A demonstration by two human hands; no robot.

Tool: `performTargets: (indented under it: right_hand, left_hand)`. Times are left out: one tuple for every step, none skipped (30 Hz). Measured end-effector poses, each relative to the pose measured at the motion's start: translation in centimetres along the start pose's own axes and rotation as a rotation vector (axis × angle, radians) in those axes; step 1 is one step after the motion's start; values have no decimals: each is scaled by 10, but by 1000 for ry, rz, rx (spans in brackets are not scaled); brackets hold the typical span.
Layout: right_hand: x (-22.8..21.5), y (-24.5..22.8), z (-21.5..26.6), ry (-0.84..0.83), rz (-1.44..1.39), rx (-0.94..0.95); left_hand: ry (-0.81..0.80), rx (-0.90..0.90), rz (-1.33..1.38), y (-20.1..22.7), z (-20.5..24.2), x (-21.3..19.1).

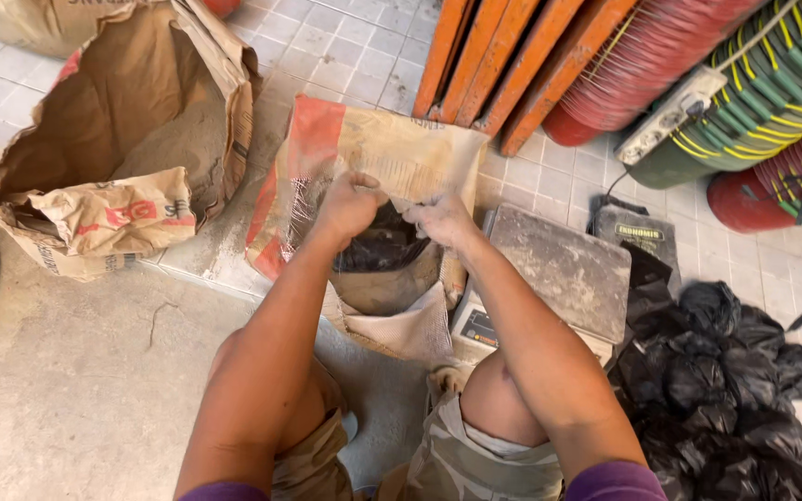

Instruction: The person scoops a gray powder from a large sack into small black plastic bags using a metal scoop. Each filled bag is placed on a digital scale, tied shut, and set aside in a growing pile. The process is repeated multiple times.

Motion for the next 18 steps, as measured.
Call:
performTargets:
  right_hand:
    - [-2, 3, 5, 10, -7, 15]
    - [-12, 3, 8, 82, -66, 8]
    - [-23, 3, 11, 154, -125, -1]
    - [-32, 4, 19, 182, -138, 11]
    - [-45, 5, 28, 249, -185, 25]
    - [-58, 2, 33, 316, -228, 30]
    - [-75, 5, 36, 343, -238, 32]
    - [-91, 9, 42, 384, -224, 26]
    - [-108, 14, 48, 425, -209, 20]
    - [-123, 20, 55, 448, -210, 27]
    - [-141, 29, 64, 517, -301, 44]
    - [-157, 36, 72, 577, -388, 56]
    - [-176, 44, 77, 592, -383, 58]
    - [-195, 54, 84, 647, -459, 20]
    - [-213, 64, 92, 701, -535, -19]
    - [-224, 75, 95, 715, -536, -18]
    - [-237, 86, 99, 767, -591, -51]
    - [-248, 99, 104, 814, -648, -83]
  left_hand:
    - [-18, -3, -8, -3, 1, 2]
    - [8, 12, 1, -1, -1, 2]
    - [34, 28, 10, 2, -2, 4]
    - [5, 39, -3, 8, 6, 11]
    - [-30, 74, 95, 18, 14, 19]
    - [-61, 112, 199, 29, 20, 26]
    - [-85, 126, 191, 41, 25, 36]
    - [-124, 171, 259, 52, 34, 46]
    - [-163, 213, 328, 64, 42, 57]
    - [-187, 218, 328, 63, 37, 78]
    - [-212, 253, 405, 65, 32, 99]
    - [-228, 284, 488, 66, 28, 118]
    - [-243, 286, 494, 73, 26, 135]
    - [-305, 299, 514, 78, 26, 155]
    - [-367, 312, 533, 83, 26, 175]
    - [-381, 314, 532, 88, 31, 186]
    - [-441, 306, 521, 93, 37, 200]
    - [-498, 294, 507, 97, 44, 214]
Point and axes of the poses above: each hand's wrist, its own z-axis away from the middle knuckle, its own x-axis out of the palm, y = z × x, the point moved 7 cm from there along -z, towards the middle knuckle, and after that the axes turned 3 degrees about -z, right-handed, at the moved point
